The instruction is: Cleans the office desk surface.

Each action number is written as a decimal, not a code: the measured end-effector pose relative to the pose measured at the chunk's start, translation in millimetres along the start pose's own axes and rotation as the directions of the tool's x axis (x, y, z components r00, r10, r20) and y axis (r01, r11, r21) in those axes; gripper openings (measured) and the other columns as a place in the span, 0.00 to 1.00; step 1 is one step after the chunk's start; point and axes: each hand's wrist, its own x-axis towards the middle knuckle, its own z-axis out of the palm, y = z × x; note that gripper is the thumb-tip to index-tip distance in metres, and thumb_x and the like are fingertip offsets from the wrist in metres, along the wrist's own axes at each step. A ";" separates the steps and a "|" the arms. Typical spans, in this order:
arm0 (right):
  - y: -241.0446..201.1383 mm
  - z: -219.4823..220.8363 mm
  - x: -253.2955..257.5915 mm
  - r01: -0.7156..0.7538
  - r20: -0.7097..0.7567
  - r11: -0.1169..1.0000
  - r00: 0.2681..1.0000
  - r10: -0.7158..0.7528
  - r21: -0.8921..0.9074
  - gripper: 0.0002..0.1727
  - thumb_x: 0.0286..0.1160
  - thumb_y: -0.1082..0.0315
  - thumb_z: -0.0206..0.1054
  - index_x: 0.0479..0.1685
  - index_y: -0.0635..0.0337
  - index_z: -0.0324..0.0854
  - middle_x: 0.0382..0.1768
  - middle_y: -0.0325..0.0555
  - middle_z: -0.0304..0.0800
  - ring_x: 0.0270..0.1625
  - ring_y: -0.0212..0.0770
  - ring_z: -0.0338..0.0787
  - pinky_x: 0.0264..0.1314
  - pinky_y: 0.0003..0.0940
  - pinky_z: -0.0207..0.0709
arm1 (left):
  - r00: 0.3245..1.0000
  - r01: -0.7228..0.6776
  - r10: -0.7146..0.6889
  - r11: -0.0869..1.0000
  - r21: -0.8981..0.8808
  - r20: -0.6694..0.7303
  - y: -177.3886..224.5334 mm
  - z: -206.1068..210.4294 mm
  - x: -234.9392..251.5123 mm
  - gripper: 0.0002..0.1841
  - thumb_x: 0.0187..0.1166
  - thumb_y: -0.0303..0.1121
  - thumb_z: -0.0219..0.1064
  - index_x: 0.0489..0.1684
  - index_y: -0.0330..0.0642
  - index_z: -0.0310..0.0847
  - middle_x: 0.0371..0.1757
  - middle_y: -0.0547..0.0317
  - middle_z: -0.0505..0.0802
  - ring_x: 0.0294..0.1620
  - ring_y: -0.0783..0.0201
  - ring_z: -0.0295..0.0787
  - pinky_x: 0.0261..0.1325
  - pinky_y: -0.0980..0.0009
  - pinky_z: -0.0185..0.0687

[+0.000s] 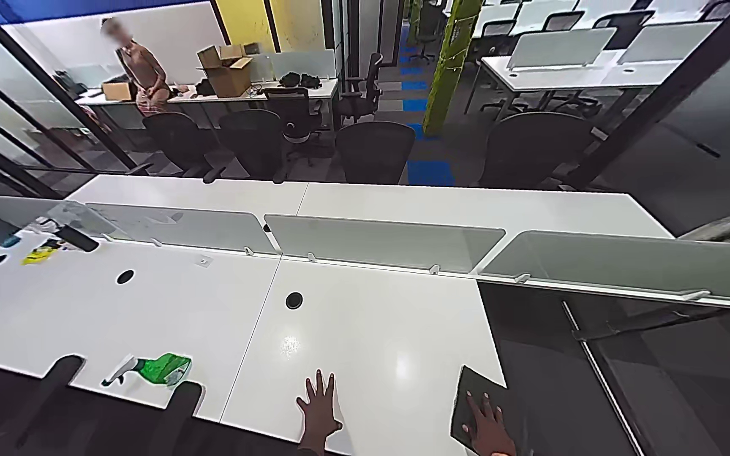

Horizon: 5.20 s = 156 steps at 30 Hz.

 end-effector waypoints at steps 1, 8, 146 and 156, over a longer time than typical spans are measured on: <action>-0.7 6.2 -10.1 0.011 -0.023 1.000 1.000 -0.011 0.016 0.45 0.77 0.47 0.71 0.95 0.35 0.55 0.97 0.58 0.39 0.93 0.75 0.49 0.75 0.70 0.74 | 1.000 0.009 -0.009 1.000 -0.003 0.001 -6.3 3.1 -6.3 0.72 0.44 0.56 0.89 0.98 0.71 0.35 0.98 0.54 0.31 0.95 0.27 0.24 0.73 0.11 0.44; -63.8 40.5 -80.3 0.127 0.009 0.992 0.992 -0.127 0.010 0.36 0.78 0.69 0.65 0.90 0.45 0.67 0.95 0.58 0.48 0.92 0.76 0.52 0.77 0.73 0.71 | 0.997 0.080 -0.079 0.996 -0.038 0.019 -42.6 12.9 -38.0 0.66 0.52 0.54 0.86 0.97 0.76 0.39 0.99 0.58 0.33 0.93 0.21 0.32 0.71 0.12 0.53; -171.1 -153.8 221.1 0.244 -0.411 0.724 0.910 0.058 0.645 0.28 0.83 0.66 0.62 0.82 0.63 0.72 0.84 0.60 0.72 0.88 0.53 0.70 0.91 0.46 0.63 | 0.985 0.121 -0.111 0.990 -0.070 0.135 128.2 -141.8 210.1 0.94 0.17 0.47 0.98 0.96 0.71 0.15 0.88 0.35 0.07 0.85 0.07 0.10 0.59 0.04 0.49; -292.2 -148.3 254.2 -0.138 -0.095 0.970 0.983 0.159 0.202 0.59 0.61 0.19 0.63 0.97 0.21 0.40 0.97 0.61 0.24 0.94 0.78 0.27 0.76 0.94 0.37 | 0.980 0.143 -0.135 0.989 -0.043 0.148 129.6 -143.6 213.6 0.94 0.18 0.49 0.96 0.96 0.72 0.15 0.89 0.33 0.10 0.84 0.05 0.14 0.58 0.04 0.50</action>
